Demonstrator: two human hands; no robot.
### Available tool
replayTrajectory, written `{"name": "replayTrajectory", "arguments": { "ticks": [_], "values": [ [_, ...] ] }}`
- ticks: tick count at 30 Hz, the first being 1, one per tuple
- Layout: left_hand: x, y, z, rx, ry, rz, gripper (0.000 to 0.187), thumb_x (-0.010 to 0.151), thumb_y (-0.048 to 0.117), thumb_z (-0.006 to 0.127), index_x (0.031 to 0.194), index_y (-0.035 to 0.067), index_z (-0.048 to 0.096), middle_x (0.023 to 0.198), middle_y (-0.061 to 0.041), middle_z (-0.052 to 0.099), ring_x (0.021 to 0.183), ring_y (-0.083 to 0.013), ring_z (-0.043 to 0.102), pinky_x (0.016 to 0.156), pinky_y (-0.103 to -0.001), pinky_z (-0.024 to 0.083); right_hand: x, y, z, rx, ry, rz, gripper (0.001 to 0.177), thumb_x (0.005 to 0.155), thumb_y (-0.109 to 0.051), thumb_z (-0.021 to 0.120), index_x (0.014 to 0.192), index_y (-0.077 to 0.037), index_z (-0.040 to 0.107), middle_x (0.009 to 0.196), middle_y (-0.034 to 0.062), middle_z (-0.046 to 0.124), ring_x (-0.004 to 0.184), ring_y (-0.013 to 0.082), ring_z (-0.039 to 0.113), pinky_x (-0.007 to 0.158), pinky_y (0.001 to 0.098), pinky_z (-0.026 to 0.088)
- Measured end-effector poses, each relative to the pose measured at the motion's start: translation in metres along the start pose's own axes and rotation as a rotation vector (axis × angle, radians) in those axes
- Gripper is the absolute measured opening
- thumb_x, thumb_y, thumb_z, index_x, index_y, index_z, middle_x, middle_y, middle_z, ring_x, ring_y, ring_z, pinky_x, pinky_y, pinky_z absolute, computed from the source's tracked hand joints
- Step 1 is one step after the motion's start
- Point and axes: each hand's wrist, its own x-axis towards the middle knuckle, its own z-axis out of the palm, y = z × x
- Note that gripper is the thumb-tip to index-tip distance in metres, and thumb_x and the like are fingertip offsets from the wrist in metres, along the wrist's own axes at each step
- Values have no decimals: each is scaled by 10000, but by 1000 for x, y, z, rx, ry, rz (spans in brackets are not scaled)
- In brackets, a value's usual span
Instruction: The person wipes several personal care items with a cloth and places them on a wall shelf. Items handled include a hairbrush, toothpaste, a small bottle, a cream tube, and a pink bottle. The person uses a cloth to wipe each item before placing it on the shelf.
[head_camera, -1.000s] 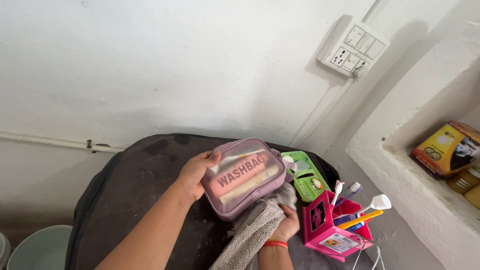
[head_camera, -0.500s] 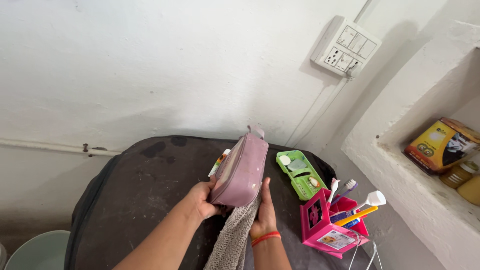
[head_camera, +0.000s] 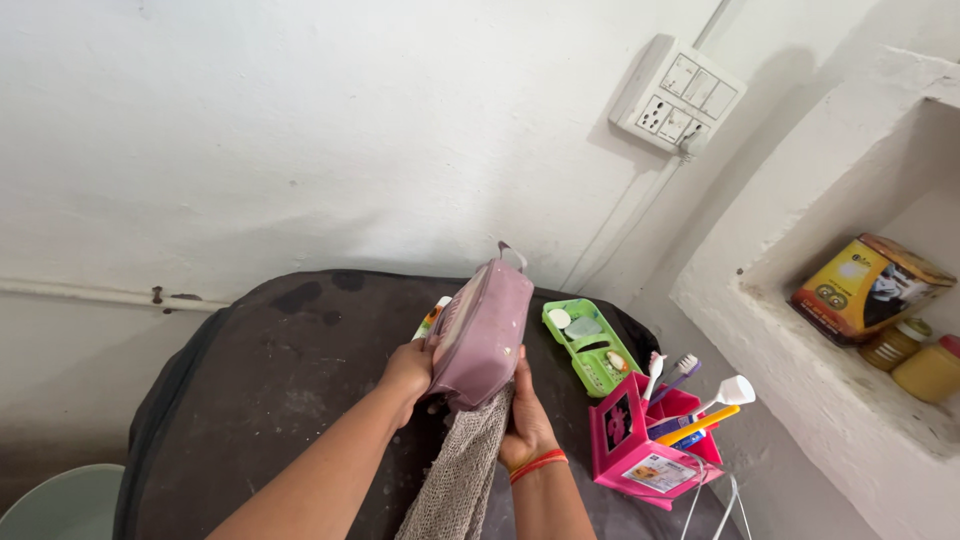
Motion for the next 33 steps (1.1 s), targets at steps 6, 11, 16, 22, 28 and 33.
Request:
{"name": "replayTrajectory", "arguments": {
  "ticks": [6,11,16,22,28,33],
  "values": [
    [0,-10,-4,374,291,74,291,992,297,596,1129,106,768,1079,-173,754,1019,-353,723,840,-450,542,31,11,-22,98,205,31,486,869,-322,755,1202,21,664,1081,218,739,959,356,730,824,496,610],
    [-27,12,-9,344,336,34,270,982,272,631,1091,79,787,1039,-173,758,991,-351,723,830,-442,533,52,20,-52,73,238,-81,348,872,-41,736,1200,50,664,1059,209,726,907,350,736,815,503,626],
    [-38,26,-16,118,215,213,286,937,129,641,1204,81,729,1034,-167,783,958,-289,754,839,-391,545,42,8,-53,-16,306,-257,366,814,-8,637,1161,108,655,1044,255,710,899,405,715,794,555,596],
    [-39,41,-24,235,-21,115,444,947,62,585,1391,78,594,1285,-152,698,1170,-253,657,960,-344,490,-6,2,-2,115,134,-227,514,851,-396,716,1221,-41,686,1157,148,735,1017,315,700,887,473,562],
    [-43,56,-23,187,-171,-41,630,852,-23,474,1470,99,486,1316,-175,680,1218,-324,666,1017,-428,510,-42,-12,37,-199,186,-397,453,780,-160,806,1195,-20,688,1118,149,733,957,295,711,836,454,578],
    [-46,46,-19,281,-117,88,617,822,-66,492,1432,18,536,1293,-198,684,1184,-268,638,961,-360,479,-55,-26,54,-371,187,-630,463,687,74,802,1124,-12,676,1003,99,713,834,221,708,747,371,586]
  ]
}}
